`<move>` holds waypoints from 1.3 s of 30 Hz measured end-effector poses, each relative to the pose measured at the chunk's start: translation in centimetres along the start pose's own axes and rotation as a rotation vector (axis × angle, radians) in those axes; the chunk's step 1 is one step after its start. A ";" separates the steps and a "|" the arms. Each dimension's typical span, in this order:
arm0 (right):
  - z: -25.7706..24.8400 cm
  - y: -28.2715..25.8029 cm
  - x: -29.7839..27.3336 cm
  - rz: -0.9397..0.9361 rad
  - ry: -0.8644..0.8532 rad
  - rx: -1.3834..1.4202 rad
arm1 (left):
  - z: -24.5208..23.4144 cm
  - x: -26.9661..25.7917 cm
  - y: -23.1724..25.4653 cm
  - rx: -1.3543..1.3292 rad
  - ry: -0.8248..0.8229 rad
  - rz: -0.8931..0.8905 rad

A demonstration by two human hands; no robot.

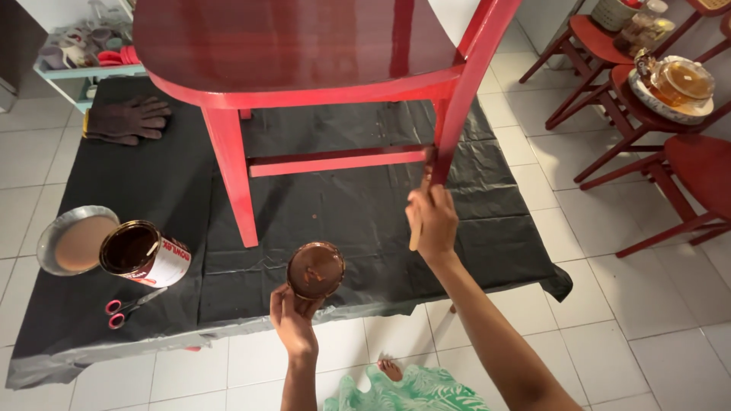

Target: The person paints a red wooden chair with a dark brown finish using a paintbrush. They apply the finish to the legs, seat, backrest, and under-seat frame, repeatedly dipping the brush into a small container to reload the finish.

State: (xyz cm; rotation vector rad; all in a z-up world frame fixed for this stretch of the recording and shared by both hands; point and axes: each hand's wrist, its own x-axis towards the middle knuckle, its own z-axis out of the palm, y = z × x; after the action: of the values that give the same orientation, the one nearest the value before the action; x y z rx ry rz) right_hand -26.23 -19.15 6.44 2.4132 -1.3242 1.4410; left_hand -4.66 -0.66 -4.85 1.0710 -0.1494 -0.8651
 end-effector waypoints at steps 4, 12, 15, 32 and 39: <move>0.0 0.4 -0.1 -0.053 -0.045 0.002 | 0.2 0.2 0.1 -0.024 -0.003 0.016; -1.6 0.4 0.6 -0.069 -0.114 -0.023 | 0.0 0.4 0.3 -0.044 0.010 -0.001; -2.9 -0.4 1.9 -0.024 -0.040 -0.010 | -0.5 0.3 1.1 -0.019 0.016 0.033; 5.8 -14.3 4.5 -0.259 -0.104 0.504 | -5.3 2.8 6.1 0.005 -0.006 0.064; -0.7 -6.1 2.2 0.066 0.102 0.083 | -3.8 4.6 7.4 0.051 -0.072 0.008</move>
State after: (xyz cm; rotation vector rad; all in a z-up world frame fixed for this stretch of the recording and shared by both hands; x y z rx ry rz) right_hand -22.14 -16.36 10.69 2.3298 -1.3598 1.6437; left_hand 4.36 0.29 -2.04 1.0865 -0.2375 -0.8969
